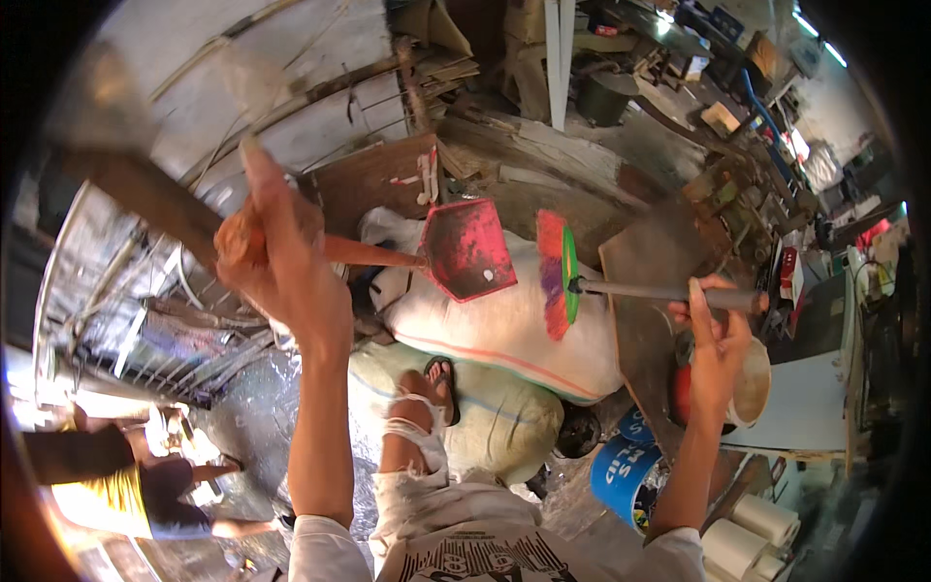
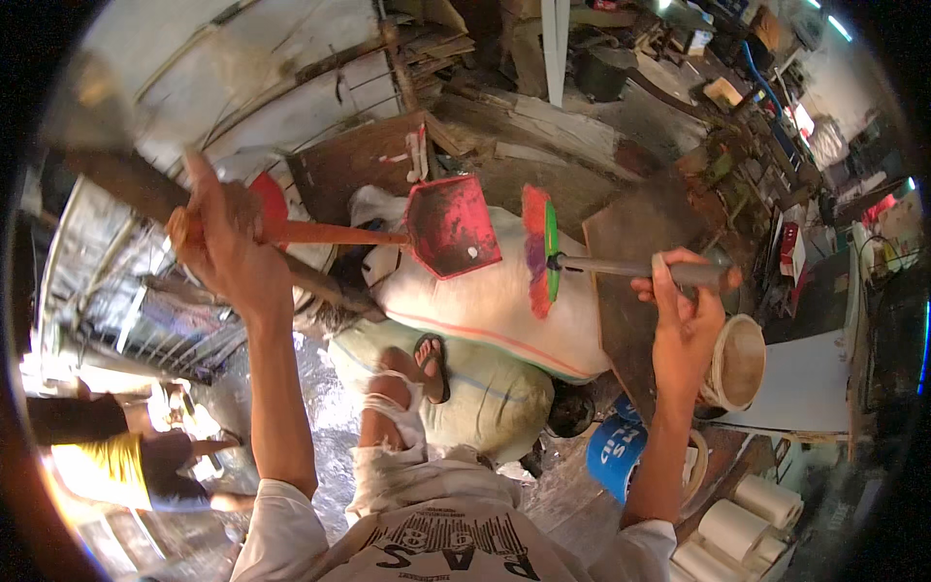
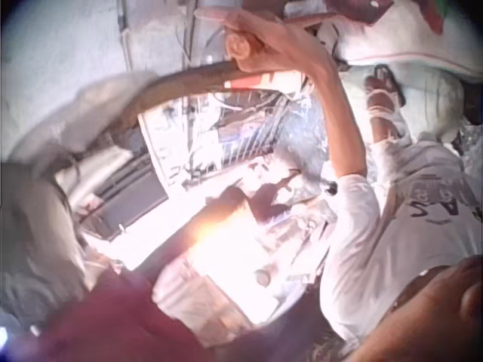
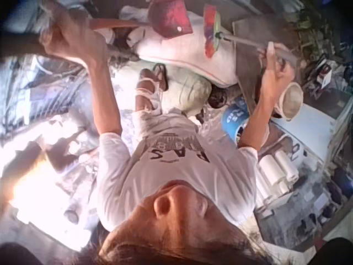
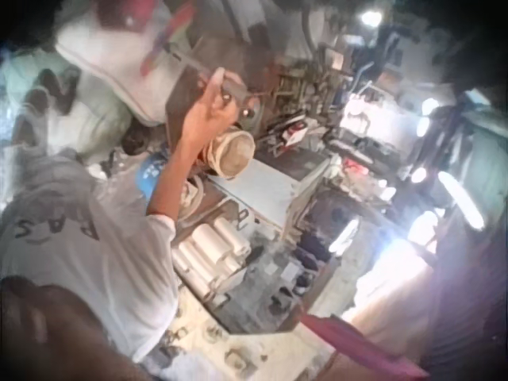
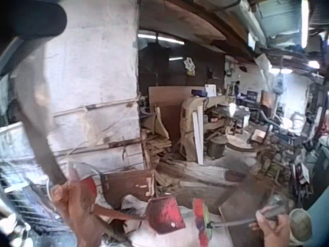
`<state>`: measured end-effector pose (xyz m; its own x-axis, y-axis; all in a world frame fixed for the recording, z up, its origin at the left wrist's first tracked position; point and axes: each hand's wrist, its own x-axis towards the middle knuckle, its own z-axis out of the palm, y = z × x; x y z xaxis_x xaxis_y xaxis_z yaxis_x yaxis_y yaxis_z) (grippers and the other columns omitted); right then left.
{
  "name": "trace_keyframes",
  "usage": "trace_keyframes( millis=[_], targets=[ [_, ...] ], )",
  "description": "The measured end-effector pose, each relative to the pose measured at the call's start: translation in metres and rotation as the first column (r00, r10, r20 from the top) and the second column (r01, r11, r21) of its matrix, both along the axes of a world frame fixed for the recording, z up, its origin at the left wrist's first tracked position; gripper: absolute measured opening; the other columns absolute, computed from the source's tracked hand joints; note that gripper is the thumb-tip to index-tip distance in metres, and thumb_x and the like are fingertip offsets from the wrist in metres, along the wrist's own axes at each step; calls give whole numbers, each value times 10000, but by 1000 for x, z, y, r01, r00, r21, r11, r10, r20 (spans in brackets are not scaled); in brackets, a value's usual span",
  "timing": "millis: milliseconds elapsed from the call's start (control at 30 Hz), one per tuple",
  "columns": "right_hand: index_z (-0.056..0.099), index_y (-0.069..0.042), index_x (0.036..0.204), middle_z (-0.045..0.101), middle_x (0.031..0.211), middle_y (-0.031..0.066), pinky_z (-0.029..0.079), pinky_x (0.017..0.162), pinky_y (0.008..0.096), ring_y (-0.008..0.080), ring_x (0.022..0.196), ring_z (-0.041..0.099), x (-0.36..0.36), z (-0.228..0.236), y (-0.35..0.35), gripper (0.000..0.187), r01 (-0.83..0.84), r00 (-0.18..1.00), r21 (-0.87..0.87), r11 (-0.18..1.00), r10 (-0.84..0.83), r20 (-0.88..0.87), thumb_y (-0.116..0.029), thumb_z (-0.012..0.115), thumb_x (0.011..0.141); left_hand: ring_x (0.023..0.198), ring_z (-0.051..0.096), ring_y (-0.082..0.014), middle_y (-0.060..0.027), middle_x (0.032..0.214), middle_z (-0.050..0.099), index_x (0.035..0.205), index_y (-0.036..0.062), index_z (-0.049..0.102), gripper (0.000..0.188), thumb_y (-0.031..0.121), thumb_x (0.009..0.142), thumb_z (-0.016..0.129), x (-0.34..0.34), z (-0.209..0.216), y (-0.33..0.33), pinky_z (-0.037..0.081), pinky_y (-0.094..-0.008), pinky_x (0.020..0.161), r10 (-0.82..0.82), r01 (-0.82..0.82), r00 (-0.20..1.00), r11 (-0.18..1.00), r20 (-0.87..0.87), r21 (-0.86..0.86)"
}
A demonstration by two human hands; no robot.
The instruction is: The person sweeps debris from a workshop floor into a dustpan using a broom, moving a stool to reach underneath.
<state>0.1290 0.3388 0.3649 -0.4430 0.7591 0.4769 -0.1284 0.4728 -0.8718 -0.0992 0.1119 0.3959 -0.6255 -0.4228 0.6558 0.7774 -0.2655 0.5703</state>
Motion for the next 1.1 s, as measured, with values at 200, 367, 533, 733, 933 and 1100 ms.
trace_keyframes(
  millis=[200, 367, 533, 733, 933, 1100],
  targets=[
    [511, 12, 1005, 527, 1077, 166, 464, 804, 307, 248, 861, 585, 38, -4, -19, 296, -537, 821, -259, 803, 427, -379, -242, 484, 857, 556, 335, -88, 17, 606, 347, 1107, 47, 542, 225, 123, 914, 456, 14, -35, -52, 325, -226, 540, -121, 117, 993, 980, 13, 163],
    [473, -24, 1060, 575, 778, 130, 471, 452, 302, 184, 635, 593, 90, -108, 37, 370, -238, 828, -523, 818, 453, 331, -79, 656, 742, 483, 277, -78, 17, 519, 275, 673, 148, 275, 331, 195, 897, 514, 31, -32, -81, 225, -232, 475, 9, -3, 1000, 979, -27, 204],
    [436, -42, 1113, 575, 867, 120, 450, 416, 274, 156, 545, 568, 62, -157, 21, 589, -101, 859, -616, 781, 381, 343, 42, 734, 613, 467, 243, -81, 25, 479, 266, 609, 171, 210, 440, 237, 877, 553, 34, -25, -80, 216, -238, 471, 123, -126, 992, 950, 30, 286],
    [451, 12, 1080, 591, 704, 89, 435, 443, 265, 147, 501, 553, 115, -218, 20, 473, -16, 732, -744, 668, 515, 447, -23, 702, 680, 483, 216, -89, 30, 487, 224, 585, 181, 162, 479, 273, 902, 508, 42, -37, -79, 204, -243, 486, 126, -133, 991, 971, 50, 200],
    [654, -22, 786, 629, 656, 83, 460, 485, 307, 143, 507, 562, 180, -216, -8, 319, 265, 70, -466, 844, 465, 883, -336, 606, 801, 483, 227, -68, 37, 511, 247, 609, 165, 229, 411, 259, 914, 487, 57, -74, -101, 200, -236, 476, 229, -274, 945, 945, 234, 181],
    [667, 36, 788, 594, 557, 78, 445, 441, 288, 126, 439, 547, 207, -276, -54, 360, 209, 59, -500, 840, 500, 864, -322, 632, 787, 495, 233, -58, 49, 517, 257, 599, 155, 243, 417, 256, 904, 509, 31, -95, -95, 185, -244, 470, 297, -361, 892, 922, 340, 142]
  ],
)
